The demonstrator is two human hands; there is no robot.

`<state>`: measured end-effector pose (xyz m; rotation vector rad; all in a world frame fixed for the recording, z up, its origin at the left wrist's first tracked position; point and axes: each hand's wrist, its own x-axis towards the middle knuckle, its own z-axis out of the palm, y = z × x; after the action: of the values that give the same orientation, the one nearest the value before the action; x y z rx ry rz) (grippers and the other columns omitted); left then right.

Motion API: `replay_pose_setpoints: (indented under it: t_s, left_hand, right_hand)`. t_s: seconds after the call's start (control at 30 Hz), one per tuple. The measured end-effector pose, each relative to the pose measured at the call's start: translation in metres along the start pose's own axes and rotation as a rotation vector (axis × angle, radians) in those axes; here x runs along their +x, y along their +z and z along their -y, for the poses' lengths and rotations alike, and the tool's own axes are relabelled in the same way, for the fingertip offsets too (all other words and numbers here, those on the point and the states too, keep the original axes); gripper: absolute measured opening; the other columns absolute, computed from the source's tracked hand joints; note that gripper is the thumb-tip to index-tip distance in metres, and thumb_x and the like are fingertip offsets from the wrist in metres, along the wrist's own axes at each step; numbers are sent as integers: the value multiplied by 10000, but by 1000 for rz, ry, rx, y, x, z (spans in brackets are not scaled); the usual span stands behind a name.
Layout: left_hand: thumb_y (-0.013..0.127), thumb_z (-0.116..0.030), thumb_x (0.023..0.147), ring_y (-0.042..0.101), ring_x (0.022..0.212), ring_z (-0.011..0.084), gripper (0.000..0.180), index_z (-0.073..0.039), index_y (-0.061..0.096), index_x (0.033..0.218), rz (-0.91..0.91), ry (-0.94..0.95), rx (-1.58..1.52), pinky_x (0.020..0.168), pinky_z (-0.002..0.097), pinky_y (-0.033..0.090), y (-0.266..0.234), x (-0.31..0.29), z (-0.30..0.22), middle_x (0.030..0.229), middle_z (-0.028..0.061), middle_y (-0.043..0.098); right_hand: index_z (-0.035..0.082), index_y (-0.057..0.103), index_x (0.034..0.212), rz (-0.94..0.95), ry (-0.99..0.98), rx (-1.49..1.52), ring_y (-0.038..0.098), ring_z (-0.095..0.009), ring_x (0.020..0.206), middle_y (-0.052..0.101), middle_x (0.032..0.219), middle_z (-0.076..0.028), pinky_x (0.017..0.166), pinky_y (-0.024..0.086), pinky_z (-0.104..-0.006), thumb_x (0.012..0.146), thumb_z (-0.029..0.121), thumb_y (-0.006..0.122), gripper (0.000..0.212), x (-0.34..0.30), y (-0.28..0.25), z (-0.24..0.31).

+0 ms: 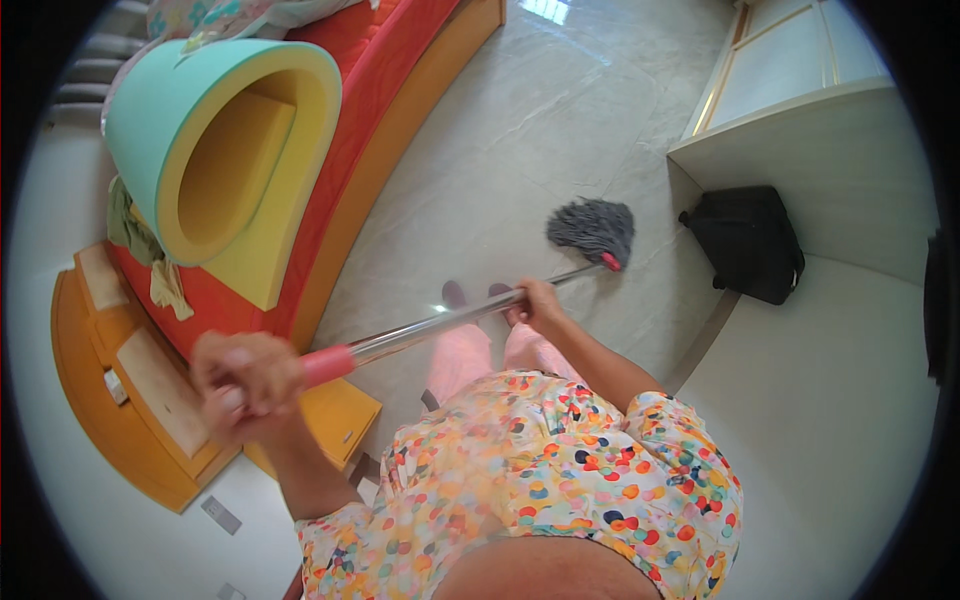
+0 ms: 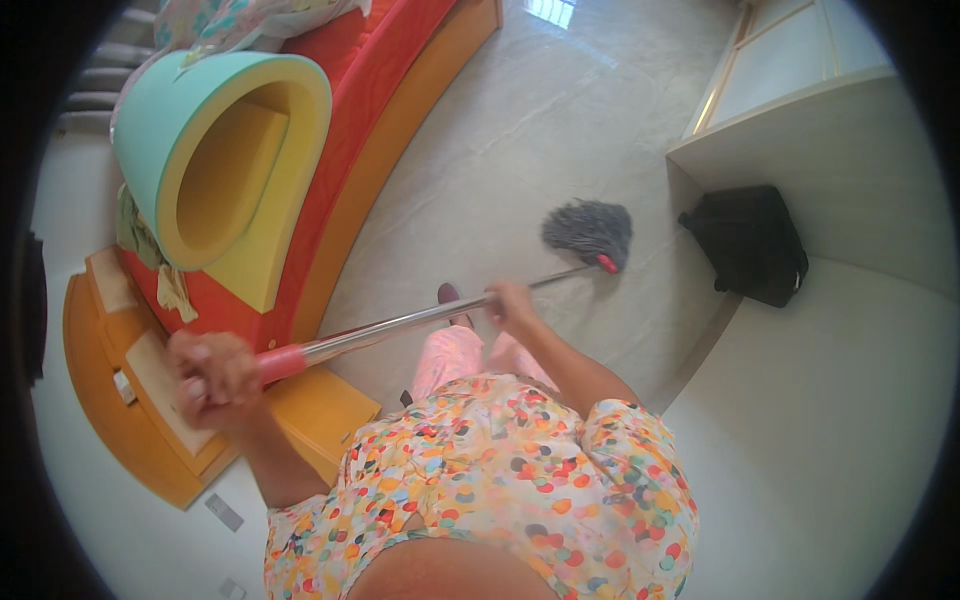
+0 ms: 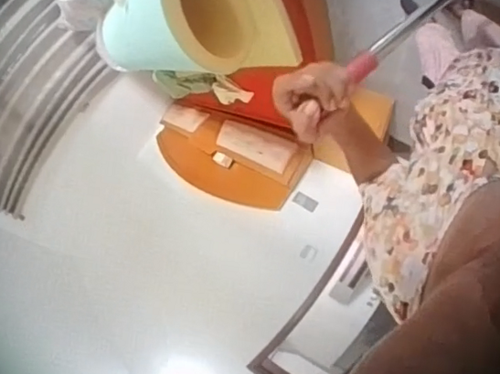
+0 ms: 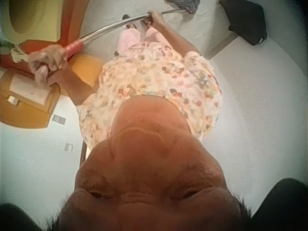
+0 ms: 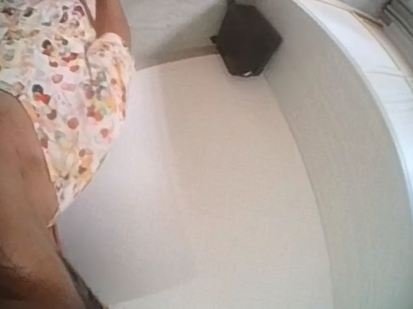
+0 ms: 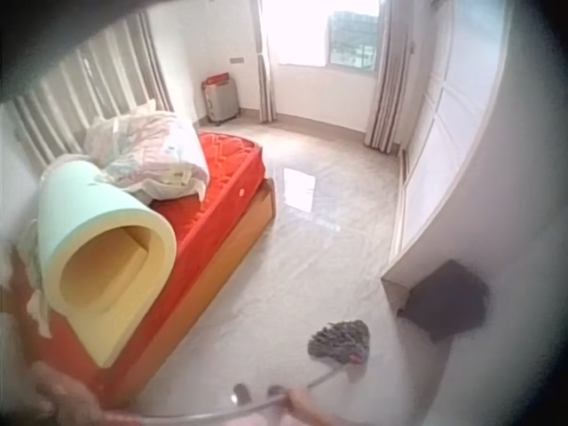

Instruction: Mop the tiled floor of a bedroom and balcony.

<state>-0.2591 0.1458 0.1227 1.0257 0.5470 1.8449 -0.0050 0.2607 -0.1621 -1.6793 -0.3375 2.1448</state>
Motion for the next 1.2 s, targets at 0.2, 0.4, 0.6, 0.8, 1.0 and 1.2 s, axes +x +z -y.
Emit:
replay_pose_setpoints:
  t_s: [0.2, 0.4, 0.6, 0.8, 1.0, 1.2]
  left_hand:
    - [390, -33, 579, 334, 326, 127, 249, 72, 481, 786, 93, -147, -160, 348, 273, 265, -13, -10, 58, 406, 45, 375]
    - [399, -17, 562, 332, 314, 130, 216, 47, 498, 744, 32, -164, -71, 351, 271, 276, -3, -18, 39, 397, 48, 380]
    - [419, -19, 574, 324, 299, 137, 185, 20, 505, 732, -20, -93, 14, 341, 276, 281, 2, -31, 33, 378, 38, 367]
    - [459, -62, 592, 367, 298, 139, 150, 5, 496, 720, -79, -122, 94, 378, 289, 349, 11, -36, 66, 362, 30, 365]
    - [382, -32, 609, 309, 310, 143, 175, 29, 445, 761, -65, -78, 196, 376, 310, 329, 21, -25, 59, 396, 47, 358]
    - [365, -56, 657, 287, 337, 80, 100, 0, 411, 727, -255, -33, 668, 414, 262, 338, 62, -10, 29, 404, -15, 299]
  right_hand:
    - [22, 406, 568, -373, -154, 197, 390, -170, 317, 398, 451, -72, 252, 261, -273, 605, 76, 465, 88, 17, -50, -12]
    - [16, 398, 586, -448, -110, 229, 382, -176, 326, 399, 502, -88, 247, 234, -273, 590, 46, 435, 48, 2, -44, -18]
    - [52, 374, 578, -349, -193, 207, 289, -143, 322, 309, 456, -36, 270, 203, -253, 592, 70, 431, 62, 23, -29, 2]
    - [56, 362, 607, -390, -201, 106, 270, -136, 336, 290, 494, -35, 280, 206, -255, 581, 73, 454, 97, 39, -52, 39]
    - [27, 396, 672, -328, -268, -243, 386, -180, 333, 389, 531, -97, 273, 239, -262, 603, 80, 443, 99, 48, -54, 39]
    - [47, 537, 651, 144, -802, -1458, 535, -226, 492, 542, 651, -89, 404, 409, -310, 610, 153, 589, 125, 61, -11, 19]
